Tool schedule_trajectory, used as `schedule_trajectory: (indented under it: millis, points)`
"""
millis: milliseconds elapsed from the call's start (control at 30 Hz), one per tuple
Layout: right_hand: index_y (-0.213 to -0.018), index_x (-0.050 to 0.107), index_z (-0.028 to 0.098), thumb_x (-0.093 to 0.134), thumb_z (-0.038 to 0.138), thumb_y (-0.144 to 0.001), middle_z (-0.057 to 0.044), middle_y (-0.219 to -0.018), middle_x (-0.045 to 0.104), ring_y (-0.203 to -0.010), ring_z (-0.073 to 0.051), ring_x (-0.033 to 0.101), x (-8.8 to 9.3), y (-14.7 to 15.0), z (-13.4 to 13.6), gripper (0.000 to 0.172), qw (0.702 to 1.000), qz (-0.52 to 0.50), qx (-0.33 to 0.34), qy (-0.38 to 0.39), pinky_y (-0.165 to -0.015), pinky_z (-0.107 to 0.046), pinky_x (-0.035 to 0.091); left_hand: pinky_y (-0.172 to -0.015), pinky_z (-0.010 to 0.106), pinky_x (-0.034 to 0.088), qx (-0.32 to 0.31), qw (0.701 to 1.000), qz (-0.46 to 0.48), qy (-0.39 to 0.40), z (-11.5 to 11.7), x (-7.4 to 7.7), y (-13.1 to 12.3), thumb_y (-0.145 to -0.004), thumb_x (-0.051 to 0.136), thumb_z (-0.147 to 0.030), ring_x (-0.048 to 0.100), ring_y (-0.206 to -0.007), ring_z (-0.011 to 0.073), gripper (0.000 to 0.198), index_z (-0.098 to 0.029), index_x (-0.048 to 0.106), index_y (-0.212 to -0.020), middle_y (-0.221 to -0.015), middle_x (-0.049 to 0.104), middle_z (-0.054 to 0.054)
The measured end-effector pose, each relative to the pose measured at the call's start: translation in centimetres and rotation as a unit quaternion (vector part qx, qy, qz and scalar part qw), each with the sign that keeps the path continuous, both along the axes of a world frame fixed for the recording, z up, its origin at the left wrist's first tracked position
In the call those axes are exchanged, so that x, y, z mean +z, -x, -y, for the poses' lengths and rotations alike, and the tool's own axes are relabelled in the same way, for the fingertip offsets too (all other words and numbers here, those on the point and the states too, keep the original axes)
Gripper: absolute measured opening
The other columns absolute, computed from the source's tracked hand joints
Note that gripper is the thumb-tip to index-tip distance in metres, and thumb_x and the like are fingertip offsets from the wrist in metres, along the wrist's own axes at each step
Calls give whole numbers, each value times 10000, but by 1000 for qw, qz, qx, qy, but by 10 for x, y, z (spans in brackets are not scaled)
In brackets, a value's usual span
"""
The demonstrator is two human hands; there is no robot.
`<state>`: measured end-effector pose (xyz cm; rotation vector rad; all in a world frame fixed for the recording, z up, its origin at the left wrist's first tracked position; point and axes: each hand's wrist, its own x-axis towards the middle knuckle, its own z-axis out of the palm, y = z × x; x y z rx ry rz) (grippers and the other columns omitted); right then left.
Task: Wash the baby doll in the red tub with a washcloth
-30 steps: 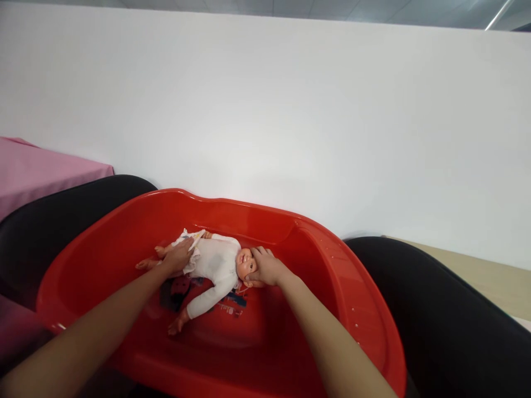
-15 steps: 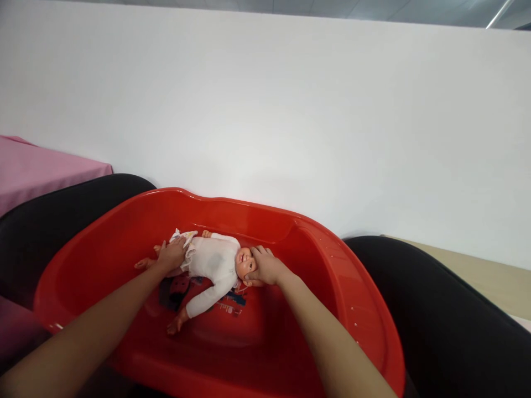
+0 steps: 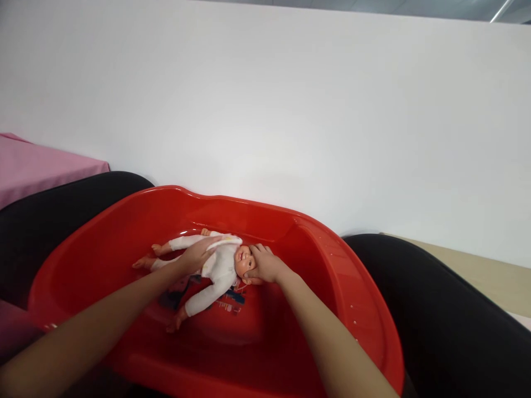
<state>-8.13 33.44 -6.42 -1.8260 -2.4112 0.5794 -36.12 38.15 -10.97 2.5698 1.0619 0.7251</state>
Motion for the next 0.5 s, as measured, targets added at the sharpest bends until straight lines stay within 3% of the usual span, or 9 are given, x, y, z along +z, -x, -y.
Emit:
schedule_trajectory:
  millis: [167,367,500]
  points:
    - [-1431,429,192,792,470,-652,-132,-1392,488,-1261,-335,432,-4,-1,-2,903,1000,-2,-2,-6,-1045,-434,396,-1254,403,241,-98,991,-88,8,19,-13,-5,-996,386,-336,313,-1492,210,510,-282,398,-1503,-1588,404,9]
    - [-1431,429,188,797,480,-654,-134,-1387,495,-1257,-334,433,-5,-1,-2,908,1000,-1,0,-8,-1059,-438,379,-1255,423,223,-55,990,-130,-12,18,-22,-5,-987,362,-330,295,-1501,224,571,-354,280,-1551,-1618,344,-33]
    - [-1389,464,197,798,478,-660,-129,-1360,507,-1243,-324,441,-3,0,-1,849,1000,-1,-3,-7,-1050,-426,382,-1247,428,233,-15,989,-147,-10,11,-24,-2,-1002,300,-343,297,-1499,218,546,-299,307,-1546,-1618,347,-5]
